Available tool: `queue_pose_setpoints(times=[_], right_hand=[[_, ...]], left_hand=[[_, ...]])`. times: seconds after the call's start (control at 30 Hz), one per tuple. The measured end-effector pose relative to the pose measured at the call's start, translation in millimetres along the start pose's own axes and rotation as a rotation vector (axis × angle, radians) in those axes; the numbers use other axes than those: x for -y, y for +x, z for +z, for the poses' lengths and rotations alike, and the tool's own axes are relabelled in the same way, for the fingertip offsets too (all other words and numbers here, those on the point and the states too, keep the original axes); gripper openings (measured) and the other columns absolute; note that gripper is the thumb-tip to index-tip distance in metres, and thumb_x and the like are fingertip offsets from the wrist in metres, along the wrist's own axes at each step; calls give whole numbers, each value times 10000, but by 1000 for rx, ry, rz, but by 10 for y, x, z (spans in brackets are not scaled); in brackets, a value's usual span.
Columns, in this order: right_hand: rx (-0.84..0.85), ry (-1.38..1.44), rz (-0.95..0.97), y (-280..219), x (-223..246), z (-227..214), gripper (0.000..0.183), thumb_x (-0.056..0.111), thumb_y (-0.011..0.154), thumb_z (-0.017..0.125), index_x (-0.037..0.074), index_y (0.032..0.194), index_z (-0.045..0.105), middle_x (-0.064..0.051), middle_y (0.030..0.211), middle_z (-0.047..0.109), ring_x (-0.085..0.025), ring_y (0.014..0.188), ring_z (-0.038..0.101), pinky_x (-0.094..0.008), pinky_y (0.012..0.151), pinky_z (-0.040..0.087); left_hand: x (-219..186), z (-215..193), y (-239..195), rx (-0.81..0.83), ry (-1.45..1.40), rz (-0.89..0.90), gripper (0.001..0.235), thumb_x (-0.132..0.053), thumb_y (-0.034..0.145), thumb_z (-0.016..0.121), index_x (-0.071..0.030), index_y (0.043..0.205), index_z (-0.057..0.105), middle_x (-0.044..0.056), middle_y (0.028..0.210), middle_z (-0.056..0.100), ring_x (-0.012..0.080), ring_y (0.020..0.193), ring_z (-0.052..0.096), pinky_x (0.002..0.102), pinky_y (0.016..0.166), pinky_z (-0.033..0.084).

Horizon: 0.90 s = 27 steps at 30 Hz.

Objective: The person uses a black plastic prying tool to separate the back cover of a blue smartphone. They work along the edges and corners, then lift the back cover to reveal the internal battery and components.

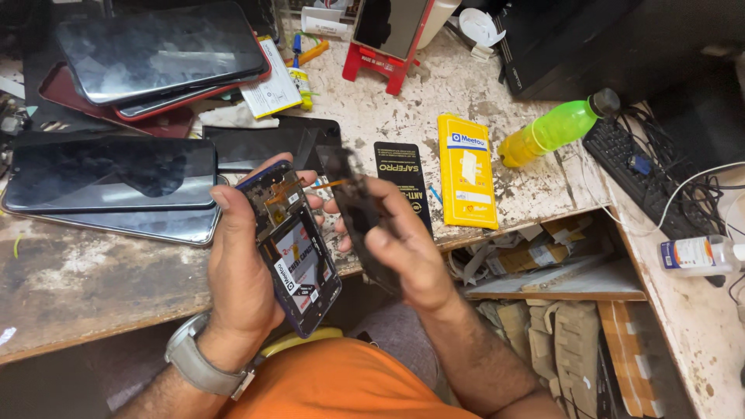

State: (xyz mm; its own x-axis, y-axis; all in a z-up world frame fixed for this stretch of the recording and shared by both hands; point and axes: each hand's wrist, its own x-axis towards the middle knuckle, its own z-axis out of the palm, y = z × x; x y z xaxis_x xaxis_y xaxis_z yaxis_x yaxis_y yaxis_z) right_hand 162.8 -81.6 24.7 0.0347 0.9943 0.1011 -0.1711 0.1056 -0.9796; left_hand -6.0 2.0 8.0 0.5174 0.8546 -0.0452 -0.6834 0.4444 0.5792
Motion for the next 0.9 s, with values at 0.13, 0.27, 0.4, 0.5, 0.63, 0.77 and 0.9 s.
queue_pose_setpoints(times=[0.13, 0.27, 0.4, 0.5, 0.63, 0.77, 0.9], right_hand=[[-56, -413, -59, -63, 61, 205, 719, 278, 949, 734, 21, 1539, 414, -127, 1468, 555, -199, 1275, 566, -338, 1040, 495], [-150, -807, -196, -73, 46, 408, 761, 375, 886, 825, 44, 1493, 509, -124, 1419, 580, -218, 1274, 600, -345, 1086, 510], [-177, -1133, -369, -22, 37, 516, 826, 463, 864, 838, 53, 1495, 497, -154, 1457, 551, -301, 1359, 555, -419, 1189, 457], [-126, -1202, -326, -30, 40, 536, 830, 456, 884, 819, 33, 1519, 493, -194, 1480, 537, -342, 1338, 539, -438, 1168, 453], [-130, -1028, -263, -68, 24, 471, 764, 315, 925, 800, 24, 1542, 455, -179, 1483, 544, -284, 1387, 528, -416, 1227, 412], [-109, -444, -80, -73, -100, 411, 663, 122, 960, 709, 4, 1538, 406, -158, 1562, 481, -238, 1462, 468, -376, 1245, 344], [-245, -240, -56, -79, -285, 363, 555, 20, 988, 655, -22, 1506, 459, -160, 1512, 544, -224, 1401, 510, -371, 1224, 366]], left_hand=[[55, -26, 10, -27, 51, 64, 884, -676, 965, 406, 4, 1531, 413, 171, 1362, 597, 253, 1155, 623, 423, 1006, 546], [85, -37, -22, -57, 158, 127, 924, -714, 973, 359, 7, 1546, 436, 169, 1448, 577, 231, 1275, 596, 377, 1127, 485], [74, -1, -25, -19, 122, 124, 918, -714, 966, 293, -21, 1557, 404, 160, 1460, 576, 256, 1250, 599, 405, 1111, 490], [46, 12, 12, -25, 24, 101, 905, -700, 955, 244, -44, 1562, 387, 146, 1467, 572, 264, 1280, 595, 424, 1123, 491], [2, -25, 37, -94, -61, 101, 895, -715, 978, 201, -47, 1538, 408, 147, 1431, 598, 293, 1263, 618, 432, 1108, 507], [-2, -69, 80, -127, -96, 77, 874, -686, 960, 205, -47, 1503, 449, 133, 1363, 622, 298, 1213, 636, 439, 1055, 527], [93, -34, 109, -210, -11, 152, 793, -602, 1096, 366, 71, 1512, 426, 143, 1344, 617, 249, 1207, 613, 387, 1082, 506]])
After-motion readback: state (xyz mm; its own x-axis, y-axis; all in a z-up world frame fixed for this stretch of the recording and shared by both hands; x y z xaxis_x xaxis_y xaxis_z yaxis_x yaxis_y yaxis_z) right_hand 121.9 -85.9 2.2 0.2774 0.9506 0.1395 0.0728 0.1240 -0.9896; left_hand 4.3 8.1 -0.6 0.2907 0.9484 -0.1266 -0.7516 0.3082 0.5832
